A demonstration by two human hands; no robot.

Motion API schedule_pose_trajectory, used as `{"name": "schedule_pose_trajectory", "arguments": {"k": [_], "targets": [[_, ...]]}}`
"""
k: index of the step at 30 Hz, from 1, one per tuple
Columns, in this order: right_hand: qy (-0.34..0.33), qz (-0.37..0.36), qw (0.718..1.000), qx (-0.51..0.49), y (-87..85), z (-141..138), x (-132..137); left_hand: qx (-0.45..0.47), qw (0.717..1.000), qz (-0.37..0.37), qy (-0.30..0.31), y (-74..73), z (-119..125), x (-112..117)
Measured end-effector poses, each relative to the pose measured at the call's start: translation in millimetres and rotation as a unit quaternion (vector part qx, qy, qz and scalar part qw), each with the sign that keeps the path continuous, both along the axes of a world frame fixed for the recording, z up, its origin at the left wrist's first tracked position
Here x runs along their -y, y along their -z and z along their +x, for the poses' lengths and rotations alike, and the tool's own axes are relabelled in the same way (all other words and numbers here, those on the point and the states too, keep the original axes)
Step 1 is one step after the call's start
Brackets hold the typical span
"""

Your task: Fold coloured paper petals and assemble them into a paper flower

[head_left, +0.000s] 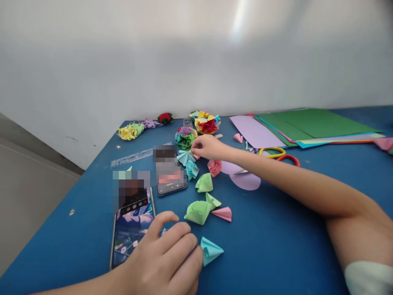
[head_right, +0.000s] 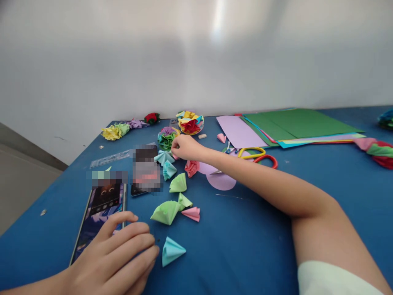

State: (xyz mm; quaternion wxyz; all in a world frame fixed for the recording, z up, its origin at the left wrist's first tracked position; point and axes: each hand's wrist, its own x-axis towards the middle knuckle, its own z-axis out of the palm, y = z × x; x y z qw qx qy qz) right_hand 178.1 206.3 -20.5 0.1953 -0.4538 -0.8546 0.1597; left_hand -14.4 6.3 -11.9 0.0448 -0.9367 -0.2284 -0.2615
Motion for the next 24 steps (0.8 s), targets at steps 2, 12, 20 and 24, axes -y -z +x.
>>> {"name": "schedule_pose_trajectory", "arguments": {"k": [2, 12, 20, 24], "targets": [[0.001, -0.005, 1.0, -0.016, 0.6, 1, 0, 0.016, 1.0, 0.022, 0.015, 5.1, -1, 0], [0.017, 0.024, 0.996, -0.08, -67.0, 22, 63, -0.02, 1.0, 0.016, 0.015, 0.7, -1, -1], [-0.076, 0.041, 0.994, -0.061, -17.8, 9, 159, -0.084, 0.995, 0.041, -0.038, 13.4, 6, 2], [-0.014, 0.095, 0.995, -0.038, 14.5, 19, 178, -0.073, 0.996, 0.04, -0.037, 19.1, 6, 5]]}}
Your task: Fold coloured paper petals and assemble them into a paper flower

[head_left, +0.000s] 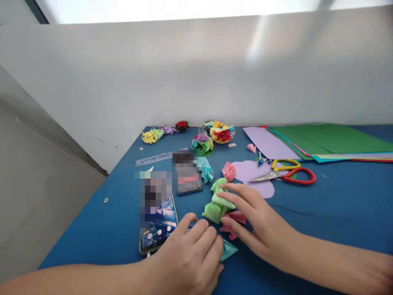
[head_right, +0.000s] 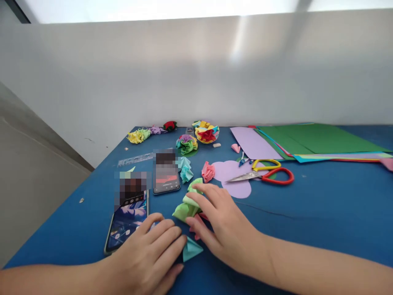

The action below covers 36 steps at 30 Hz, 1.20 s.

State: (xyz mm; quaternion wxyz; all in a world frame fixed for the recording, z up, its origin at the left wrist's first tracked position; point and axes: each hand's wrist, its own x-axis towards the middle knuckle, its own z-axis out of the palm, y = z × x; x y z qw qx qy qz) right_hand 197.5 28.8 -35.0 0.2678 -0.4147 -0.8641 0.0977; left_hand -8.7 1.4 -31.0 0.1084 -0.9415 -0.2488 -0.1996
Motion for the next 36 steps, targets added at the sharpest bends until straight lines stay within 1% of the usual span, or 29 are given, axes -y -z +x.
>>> {"name": "schedule_pose_trajectory", "arguments": {"k": [2, 4, 6, 8, 11, 14, 17, 19, 22, 26, 28, 33, 36], "targets": [[0.009, -0.026, 0.999, 0.015, 6.7, 6, 9, 0.029, 1.0, 0.003, -0.003, 2.6, -1, 4], [0.003, -0.05, 0.998, 0.031, 9.0, 9, 18, 0.053, 0.998, 0.011, -0.013, 4.8, -1, 8], [-0.013, -0.069, 0.997, 0.017, 8.7, 9, 25, 0.046, 0.999, 0.018, -0.013, 5.5, -1, 12], [-0.028, -0.079, 0.996, -0.013, 7.7, 7, 28, 0.031, 0.999, 0.009, -0.016, 4.0, 0, 14], [-0.039, -0.071, 0.996, -0.036, 7.1, 6, 28, 0.007, 1.0, -0.018, -0.02, -0.7, 1, 13], [-0.046, -0.068, 0.997, 0.0, 7.9, 7, 28, -0.012, 0.998, -0.04, -0.04, -2.1, 0, 11], [-0.061, -0.072, 0.995, 0.018, 8.6, 9, 30, -0.019, 0.995, -0.068, -0.075, 1.6, -3, 9], [-0.079, -0.061, 0.995, -0.006, 8.7, 10, 31, -0.022, 0.992, -0.082, -0.097, 4.6, -5, 8], [-0.108, -0.033, 0.992, -0.051, 7.7, 13, 33, -0.025, 0.989, -0.083, -0.116, 6.6, -5, 6], [-0.132, -0.013, 0.988, -0.079, 5.2, 14, 31, -0.023, 0.99, -0.079, -0.117, 4.1, -5, 5], [-0.127, -0.01, 0.988, -0.085, 4.9, 14, 30, -0.018, 0.991, -0.074, -0.106, 1.7, -4, 5], [-0.057, -0.053, 0.991, -0.107, 9.6, 14, 27, 0.009, 0.996, -0.048, -0.08, -2.2, -3, 5], [-0.05, -0.056, 0.99, -0.116, 12.4, 15, 25, 0.004, 0.996, -0.055, -0.063, -2.8, -2, 6]]}}
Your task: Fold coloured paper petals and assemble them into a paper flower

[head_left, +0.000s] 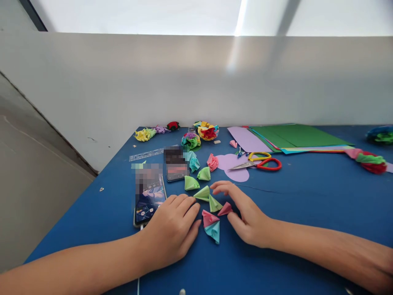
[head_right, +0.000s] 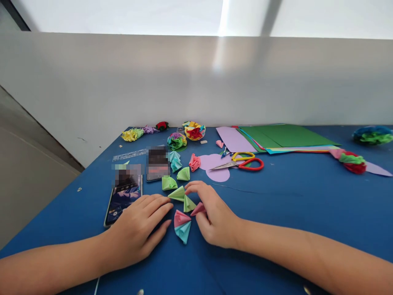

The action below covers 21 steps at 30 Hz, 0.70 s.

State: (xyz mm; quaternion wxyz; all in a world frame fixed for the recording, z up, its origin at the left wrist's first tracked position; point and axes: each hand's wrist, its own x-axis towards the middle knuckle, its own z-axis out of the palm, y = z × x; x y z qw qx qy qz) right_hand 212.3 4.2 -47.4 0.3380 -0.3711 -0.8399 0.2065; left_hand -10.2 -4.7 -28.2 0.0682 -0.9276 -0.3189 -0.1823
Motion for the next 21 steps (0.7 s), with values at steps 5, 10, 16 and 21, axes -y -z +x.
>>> {"name": "schedule_pose_trajectory", "arguments": {"k": [5, 10, 16, 21], "targets": [[0.029, -0.018, 0.999, 0.036, -2.3, -5, -3, -0.001, 1.0, 0.021, 0.008, 0.4, 1, 0], [0.037, 0.026, 0.996, 0.083, -3.0, -10, -8, -0.03, 0.996, 0.083, -0.029, 2.3, 3, -9], [0.022, 0.058, 0.996, 0.068, 0.0, -10, -9, -0.099, 0.987, 0.105, -0.071, 3.4, 15, -21], [-0.012, 0.063, 0.995, 0.075, -5.3, -8, -7, -0.104, 0.987, 0.11, -0.044, -3.9, 17, -23]]}}
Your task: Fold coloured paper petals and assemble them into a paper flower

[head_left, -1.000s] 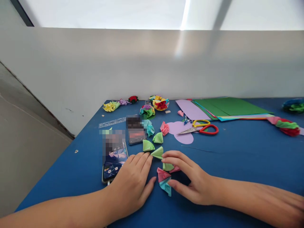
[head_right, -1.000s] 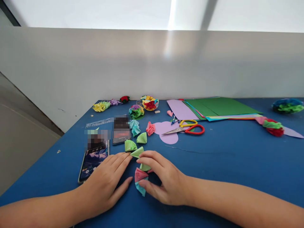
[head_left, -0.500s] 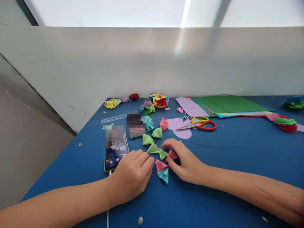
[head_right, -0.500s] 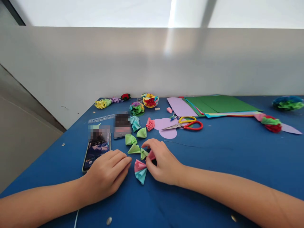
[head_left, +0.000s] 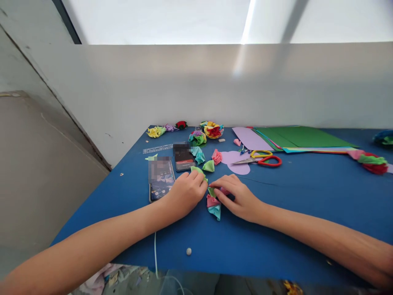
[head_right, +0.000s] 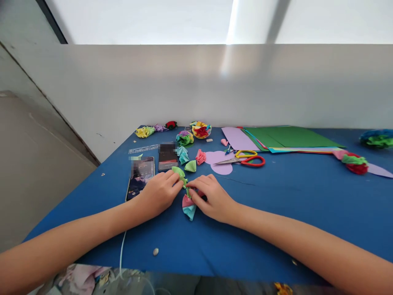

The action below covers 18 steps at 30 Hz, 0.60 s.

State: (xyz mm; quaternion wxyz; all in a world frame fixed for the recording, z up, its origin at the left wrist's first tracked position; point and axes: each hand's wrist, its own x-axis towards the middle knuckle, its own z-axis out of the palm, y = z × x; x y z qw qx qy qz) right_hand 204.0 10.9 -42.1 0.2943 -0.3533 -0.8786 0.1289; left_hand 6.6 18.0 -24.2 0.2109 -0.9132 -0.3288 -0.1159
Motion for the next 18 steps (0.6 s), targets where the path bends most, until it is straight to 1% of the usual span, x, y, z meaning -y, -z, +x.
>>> {"name": "schedule_pose_trajectory", "arguments": {"k": [4, 7, 8, 10, 11, 12, 15, 18], "targets": [[-0.029, 0.011, 0.999, 0.029, -2.3, -1, -1, 0.046, 0.999, -0.015, -0.001, -8.4, -4, 6], [-0.038, 0.033, 0.997, 0.056, -0.9, 0, -4, 0.068, 0.996, -0.043, 0.027, -9.0, -10, 8], [-0.038, 0.052, 0.996, 0.062, 0.0, 1, -7, 0.073, 0.996, -0.047, 0.036, -7.9, -12, 8], [-0.032, 0.122, 0.989, 0.081, 1.9, 5, -13, 0.075, 0.994, -0.056, 0.051, -4.5, -17, 5], [-0.033, 0.132, 0.987, 0.085, 2.9, 8, -18, 0.079, 0.993, -0.053, 0.066, -2.8, -19, 3], [-0.035, 0.133, 0.986, 0.092, 3.7, 12, -22, 0.076, 0.992, -0.061, 0.077, -1.2, -21, 2], [-0.051, 0.124, 0.984, 0.12, 4.3, 24, -32, 0.051, 0.992, -0.084, 0.08, 1.2, -25, 0], [-0.063, 0.106, 0.984, 0.129, 0.9, 31, -33, 0.001, 0.989, -0.107, 0.106, 1.1, -27, 2]]}}
